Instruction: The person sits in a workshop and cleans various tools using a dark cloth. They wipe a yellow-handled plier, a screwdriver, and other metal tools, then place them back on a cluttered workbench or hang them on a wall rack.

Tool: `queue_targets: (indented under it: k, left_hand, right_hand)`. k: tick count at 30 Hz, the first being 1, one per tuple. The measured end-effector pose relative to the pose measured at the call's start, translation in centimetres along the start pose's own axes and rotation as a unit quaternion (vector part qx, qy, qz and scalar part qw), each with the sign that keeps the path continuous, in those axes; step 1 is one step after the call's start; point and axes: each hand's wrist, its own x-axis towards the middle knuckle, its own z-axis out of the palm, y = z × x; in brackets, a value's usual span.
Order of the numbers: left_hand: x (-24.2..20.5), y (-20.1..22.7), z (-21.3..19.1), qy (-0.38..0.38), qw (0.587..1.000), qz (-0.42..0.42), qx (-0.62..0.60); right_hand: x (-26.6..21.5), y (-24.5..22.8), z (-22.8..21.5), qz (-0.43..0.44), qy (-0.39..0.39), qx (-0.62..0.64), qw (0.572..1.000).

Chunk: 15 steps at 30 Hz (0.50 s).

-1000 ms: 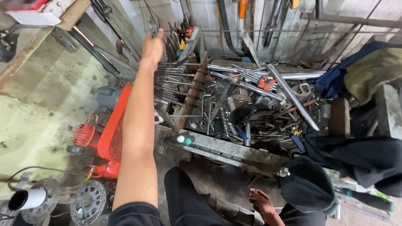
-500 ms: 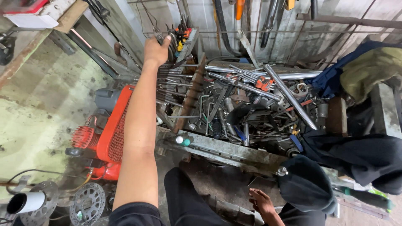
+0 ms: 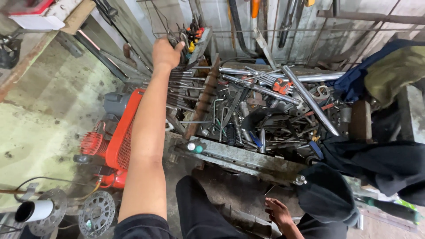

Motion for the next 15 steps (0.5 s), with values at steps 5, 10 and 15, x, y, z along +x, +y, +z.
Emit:
queue_targets:
  k: [5,10,15]
  left_hand:
    - [-0.3,-0.3,-0.4,-0.068,0.996,-0.034,0.054]
    - [-0.4,-0.5,-1.5,-0.067,0.997,-0.048,0.004]
    - [-0.5,-0.4,-2.1,-0.066,0.997,-0.048,-0.007]
  right_hand:
    - [0.1,0.2,-0.4,-0.001,0.0,-0.001,1.0]
    - [0.1,0.6,-0.6,-0.009,-0.012,0.005,1.0]
    - [0.2,0.4,-0.4,-0.002,-0.007,-0.004,1.0]
